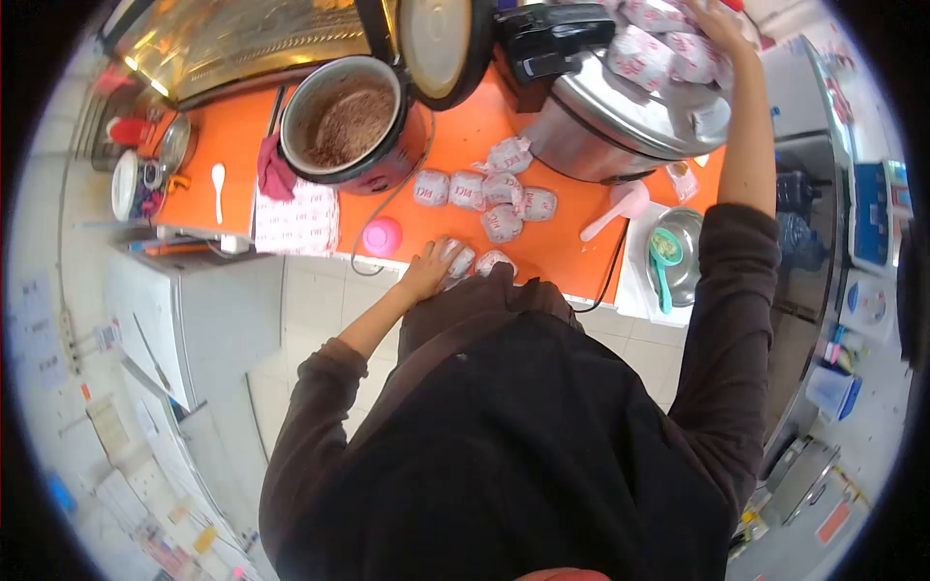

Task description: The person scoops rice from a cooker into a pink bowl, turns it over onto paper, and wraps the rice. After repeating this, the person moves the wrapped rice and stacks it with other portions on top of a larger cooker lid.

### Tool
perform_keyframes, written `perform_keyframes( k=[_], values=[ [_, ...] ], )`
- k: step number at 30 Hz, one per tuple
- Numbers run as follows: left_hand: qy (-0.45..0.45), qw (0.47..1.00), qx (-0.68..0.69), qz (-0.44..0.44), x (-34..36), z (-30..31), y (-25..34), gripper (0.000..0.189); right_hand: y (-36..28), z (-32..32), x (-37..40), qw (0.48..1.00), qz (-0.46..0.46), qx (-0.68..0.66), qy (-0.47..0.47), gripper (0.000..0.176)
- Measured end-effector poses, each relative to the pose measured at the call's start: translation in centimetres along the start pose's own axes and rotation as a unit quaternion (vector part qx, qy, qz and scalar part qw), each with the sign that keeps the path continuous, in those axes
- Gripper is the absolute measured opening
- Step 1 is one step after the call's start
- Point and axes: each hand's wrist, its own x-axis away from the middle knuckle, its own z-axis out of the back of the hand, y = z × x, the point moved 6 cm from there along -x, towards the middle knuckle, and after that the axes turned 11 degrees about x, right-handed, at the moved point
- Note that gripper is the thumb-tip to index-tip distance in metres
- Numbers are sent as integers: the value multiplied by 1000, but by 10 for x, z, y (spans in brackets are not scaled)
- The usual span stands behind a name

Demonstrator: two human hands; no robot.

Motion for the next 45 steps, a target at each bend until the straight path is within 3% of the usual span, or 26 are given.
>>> perform_keyframes(
  k=[1,3,4,5,6,7,8,9,10,11,12,15,17,19,23,25,27,30,32,34,37,39,40,41,44,45],
  values=[
    [4,1000,7,9,0,-6,-3,95,17,-25,-23,970,134,202,31,64],
    [41,997,-43,-40,-11,-5,7,95,4,10,21,963,85,-17,254,86],
    [43,998,-40,-38,-17,-5,6,95,-63,59,100,940,156,-94,287,35],
    [50,998,-18,-44,-23,-5,6,93,-87,47,144,968,61,-213,117,31],
    [57,997,5,-51,-26,-7,6,91,-72,-32,194,954,162,-197,156,31],
    [58,997,6,-51,-26,-9,3,91,-106,-69,252,905,205,-339,-158,33],
    [83,992,81,-45,-27,-5,-3,91,-175,-63,312,884,408,-196,-114,36],
    [105,981,155,-42,-27,1,-7,91,-198,-91,351,841,322,-242,-361,41],
    [101,982,151,-56,-26,13,3,91,-193,-165,394,861,359,-103,-345,44],
    [99,898,427,-19,-20,37,13,91,-184,-222,427,863,323,-107,-374,45],
    [81,741,666,21,-19,62,26,91,-185,-234,446,886,276,-73,-367,44],
    [50,697,711,-80,-24,167,109,88,-193,-274,462,898,215,-43,-382,48],
    [43,773,610,-167,-45,234,170,80,-193,-314,476,892,204,-56,-400,55],
    [158,826,457,-289,-70,299,234,72,-195,-343,488,907,281,-4,-315,63],
    [303,874,236,-298,-160,400,298,65,-158,-306,465,928,260,-66,-257,52],
    [227,913,184,-284,-196,430,317,94,-125,-267,437,867,172,-235,-405,60],
    [248,920,68,-295,-260,434,316,76,-96,-201,393,774,76,-510,-367,67],
    [230,914,-108,-316,-321,397,301,63,-63,-31,317,796,-22,-568,-206,70],
    [232,883,-147,-380,-327,381,300,69,-42,31,272,897,-58,-436,-32,71],
    [249,877,-116,-394,-331,378,300,71,-27,50,234,975,-82,-185,88,75],
    [369,822,-143,-408,-295,378,303,66,-18,10,196,990,-86,-112,22,83],
    [429,798,-174,-387,-261,390,307,91,-36,20,194,975,-9,16,220,92],
    [391,806,-99,-433,-256,388,297,91,-39,17,198,981,-49,13,185,93],
    [393,778,-1,-490,-195,387,309,55,-44,11,204,985,-41,7,166,93],
    [386,687,59,-613,-119,321,264,33,-47,19,219,968,-85,10,236,82],
    [264,779,-18,-568,-110,280,245,30,-54,25,233,948,-74,-44,306,70]
  ],
)
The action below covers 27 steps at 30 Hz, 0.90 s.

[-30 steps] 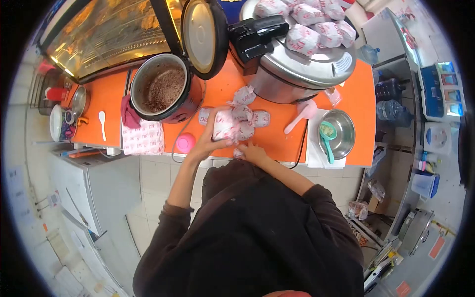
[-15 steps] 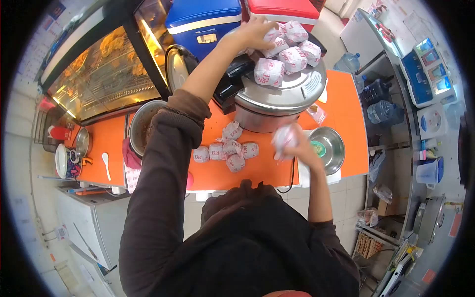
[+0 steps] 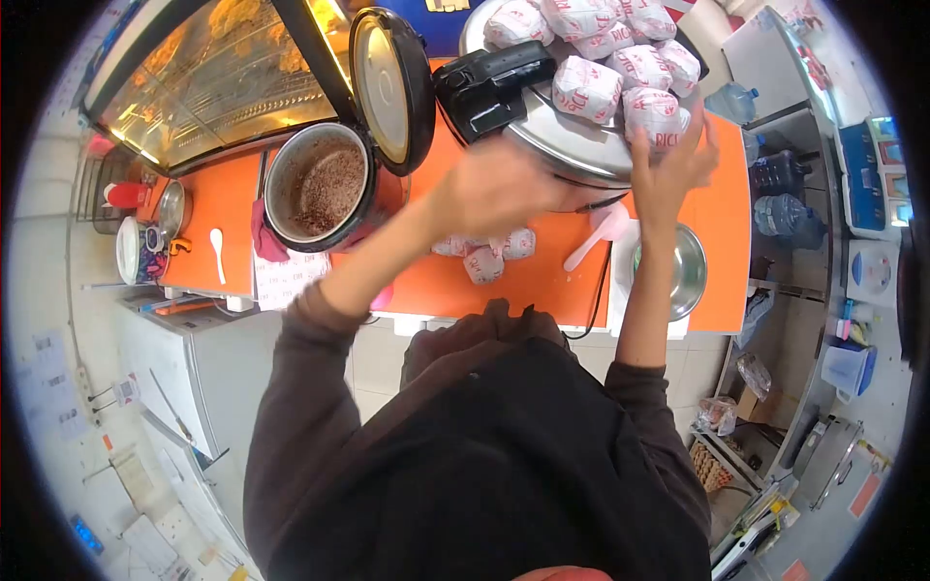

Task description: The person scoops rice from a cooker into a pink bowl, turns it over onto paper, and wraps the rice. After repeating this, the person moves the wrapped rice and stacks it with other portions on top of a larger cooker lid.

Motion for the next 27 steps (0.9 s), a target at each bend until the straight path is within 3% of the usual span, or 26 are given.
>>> perform_keyframes(
  k=[1,3,4,5,6,7,8,10,14,15,16,17,18,19,21,22,23,24,25,26,27],
  values=[
    [-43,999,-17,-12,37,-7,22,29,-6,13,13,996,-4,-60,71,58],
    [-188,972,6,141,118,-66,16,40,-21,3,74,960,32,-277,25,36],
    [-190,972,4,141,147,-83,23,40,-45,-8,98,944,145,-292,-59,26],
    [-190,948,-71,247,178,-95,19,50,-67,-34,129,931,246,-157,-218,42],
    [-188,907,-144,349,203,-100,13,60,-56,-75,163,927,184,-144,-293,50],
    [-188,907,-143,349,210,-105,13,60,-43,-116,202,914,121,-128,-365,59],
    [-183,910,-133,348,212,-111,8,58,-35,-132,226,915,122,-127,-364,59],
    [-171,915,-129,341,215,-130,-12,56,-30,-166,271,835,256,-83,-480,74],
    [-326,876,-97,343,250,-200,-63,56,-9,-180,301,857,299,-96,-409,78],
    [-383,859,-89,328,253,-210,-71,55,7,-187,305,857,197,-134,-458,76],
    [-382,862,-94,319,247,-207,-72,55,14,-185,299,844,91,-172,-500,74],
    [-408,854,-106,305,244,-208,-68,51,17,-178,289,850,89,-170,-491,74],
    [-433,844,-119,292,240,-206,-67,48,13,-158,267,762,-20,-290,-578,72],
    [-430,847,-124,286,235,-200,-61,48,3,-126,238,642,-125,-399,-643,70],
    [-286,904,-44,316,215,-165,-45,54,-24,-47,133,669,-18,-519,-532,62],
    [-288,905,-42,312,202,-151,-40,54,-14,-29,95,753,27,-464,-465,59],
    [-212,883,128,399,190,-133,-35,56,-4,-11,58,824,71,-402,-392,57],
    [-130,821,292,473,182,-120,-29,59,-10,19,8,865,82,-418,-264,57],
    [-135,819,293,474,175,-112,-18,59,-2,18,-25,900,15,-366,-237,63],
    [-37,755,429,495,169,-105,-11,60,-10,31,-65,953,38,-277,-120,61],
    [64,667,550,499,161,-96,-5,62,-5,15,-90,961,87,-239,-107,60]
  ],
)
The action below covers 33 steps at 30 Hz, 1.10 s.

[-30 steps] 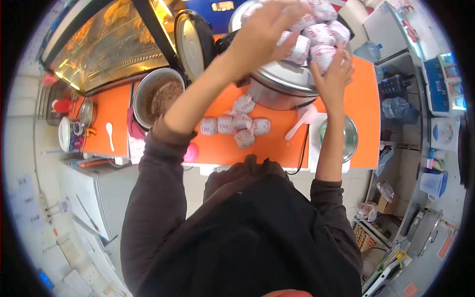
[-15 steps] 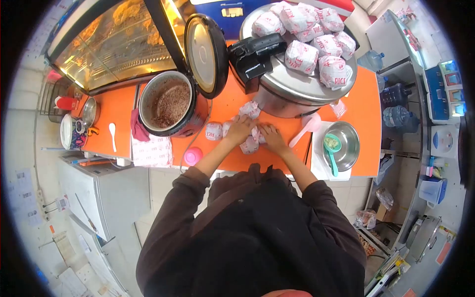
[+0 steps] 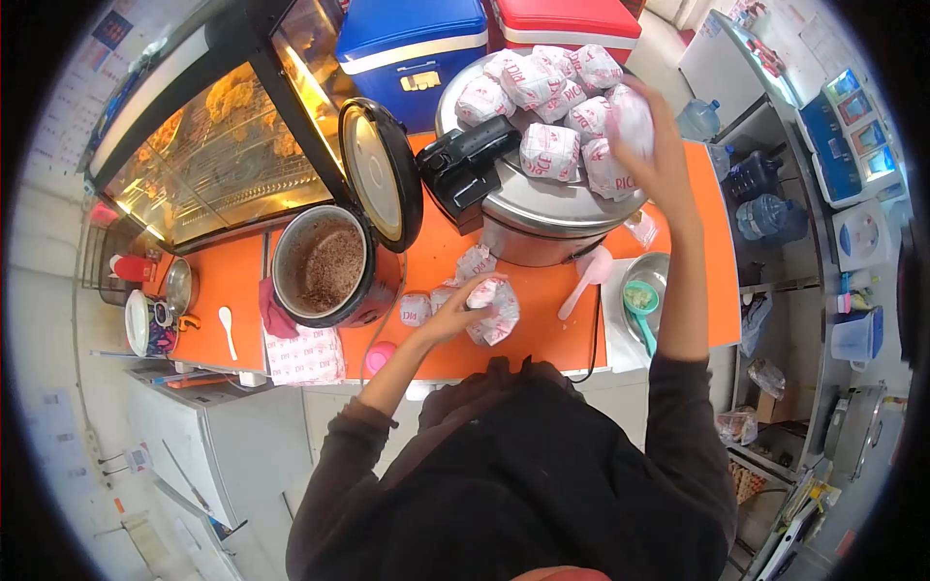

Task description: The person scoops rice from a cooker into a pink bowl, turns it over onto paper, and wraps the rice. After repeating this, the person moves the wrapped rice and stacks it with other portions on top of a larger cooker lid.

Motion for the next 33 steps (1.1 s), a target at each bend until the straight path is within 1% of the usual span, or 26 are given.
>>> perform_keyframes(
  k=[1,2,3,5,7,8,9,10,11,12,13,14,15,16,17,18,19,20,21,22,24,26,28,30,32,33],
  values=[
    [0,1000,-4,0,5,-8,15,62,16,-4,-23,998,46,44,-2,59],
    [-53,970,235,29,11,-23,32,65,36,-16,-39,998,45,40,2,59],
    [-101,880,460,55,17,-39,52,70,52,-40,-49,991,65,111,-41,59],
    [-79,862,498,55,19,-59,93,78,64,-64,-55,977,85,176,-89,59],
    [-16,825,564,33,17,-65,119,63,63,-72,-58,957,97,264,-78,60],
    [-13,824,566,27,14,-65,120,63,58,-67,-51,944,113,310,-18,58],
    [21,870,493,-6,11,-59,122,53,44,-64,-43,944,119,307,-21,58],
    [54,909,412,-38,7,-53,127,45,23,-49,-34,950,99,293,30,57],
    [53,909,412,-44,1,-55,130,45,4,-35,-22,953,79,279,84,55],
    [89,942,298,-124,-6,-53,141,41,-3,-37,-3,992,3,121,25,54],
    [123,955,179,-201,-11,-55,154,39,-13,-43,21,996,-74,-40,-36,54],
    [166,953,81,-239,-15,-62,178,49,-42,-43,41,978,-84,-162,-105,53],
    [142,929,-92,-330,-22,-72,204,55,-66,-44,54,939,-96,-280,-173,53],
    [112,869,-261,-405,-28,-85,222,61,-74,-44,58,940,-100,-277,-174,53],
    [109,872,-258,-401,-39,-88,234,61,-76,-45,64,870,-161,-438,-156,52],
    [60,814,-372,-441,-47,-108,245,66,-76,-45,69,771,-218,-584,-130,52],
    [11,738,-478,-476,-52,-129,247,72,-72,-38,66,773,-220,-581,-128,52],
    [8,739,-475,-478,-57,-140,247,72,-63,-29,60,779,-228,-571,-122,51],
    [24,763,-450,-464,-61,-148,246,73,-54,-21,58,784,-236,-561,-119,51],
    [40,785,-425,-448,-62,-151,244,74,-40,-16,63,746,-244,-608,-119,44],
    [22,803,-389,-451,-47,-150,233,76,2,-1,65,774,-304,-555,6,42],
    [-8,839,-336,-429,-35,-127,200,73,61,12,61,890,-246,-340,179,39],
    [17,894,-335,-298,-22,-82,122,60,92,16,55,949,-205,-25,237,34],
    [62,907,-404,-98,-15,-34,11,56,124,-13,56,961,-201,-25,187,34],
    [102,815,-570,-23,13,-16,-61,65,123,-32,51,982,-168,35,75,38],
    [112,816,-567,-16,21,-9,-92,65,123,-36,50,984,-164,29,65,38]
  ],
)
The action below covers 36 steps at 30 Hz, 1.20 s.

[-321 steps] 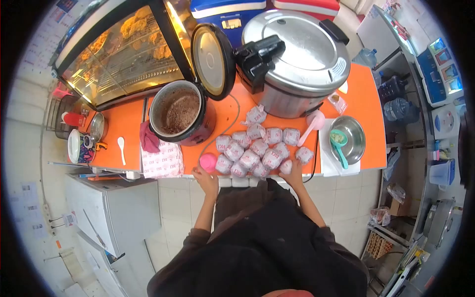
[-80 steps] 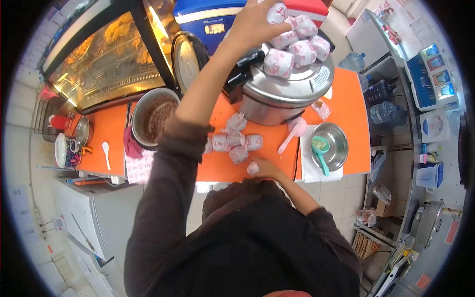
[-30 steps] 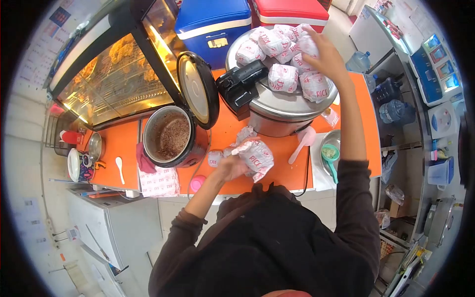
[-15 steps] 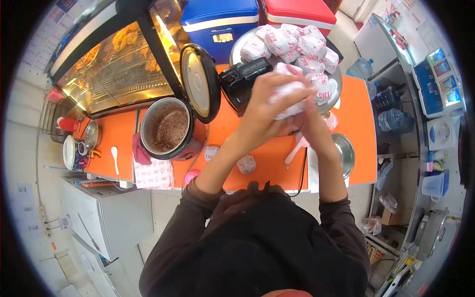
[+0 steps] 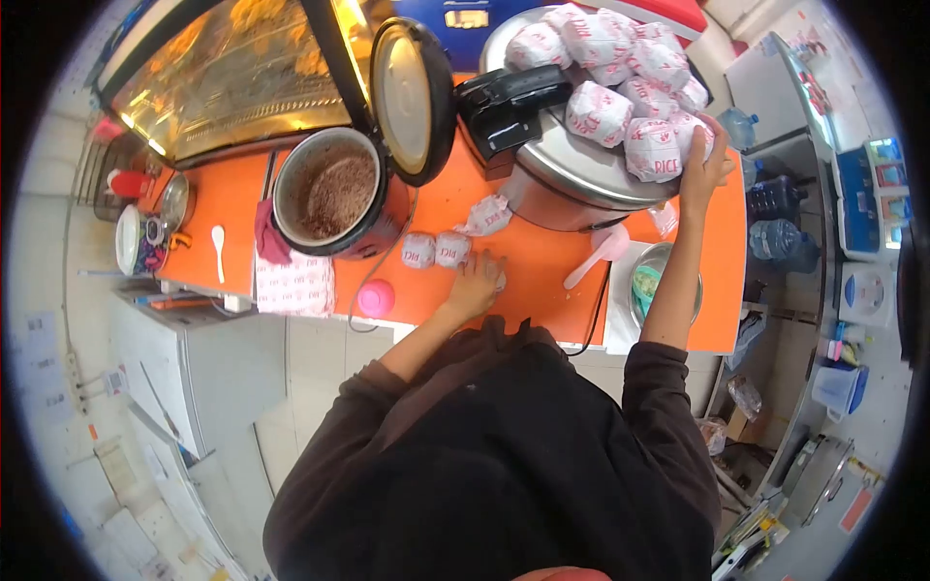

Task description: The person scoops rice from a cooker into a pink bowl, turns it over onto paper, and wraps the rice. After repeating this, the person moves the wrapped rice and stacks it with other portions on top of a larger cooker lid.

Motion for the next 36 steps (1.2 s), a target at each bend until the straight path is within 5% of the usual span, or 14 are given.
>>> perform_keyframes(
  k=[4,8,9,11,13,15,22,23,24,27,29,31,34,36],
  values=[
    [14,995,-95,19,13,-49,-40,82,-6,2,10,990,-48,126,49,43],
    [-29,992,93,76,-1,-58,-55,87,-23,30,67,973,-13,-54,223,48],
    [-25,992,93,76,-3,-53,-49,87,-42,35,100,965,-117,-87,219,40],
    [92,937,337,32,-5,-12,-13,82,-73,5,159,979,-94,-169,66,31],
    [122,940,317,-22,-17,33,38,84,-93,-36,204,982,-44,-11,-182,39],
    [144,939,304,-77,-21,83,91,86,-77,-81,253,913,-139,-215,-318,46],
    [241,900,277,-237,-9,162,123,89,-103,26,107,919,-147,-366,13,42],
    [165,925,302,-161,-17,129,82,89,-116,57,64,979,32,-115,166,37],
    [89,939,320,-84,-23,95,40,90,-100,67,17,941,-78,-287,160,36],
    [51,997,21,57,-5,44,-37,93,-2,53,-108,969,-70,-112,209,40],
    [52,985,-82,146,8,31,-71,98,55,10,-166,986,-122,-80,77,39],
    [71,978,-132,144,2,33,-94,102,120,-55,-206,985,67,157,8,43],
    [-21,959,-113,260,0,35,-111,110,115,-94,-198,929,-151,-200,-273,62],
    [-24,963,-111,246,-2,21,-116,109,81,-73,-185,932,-143,-170,-285,58]
  ],
)
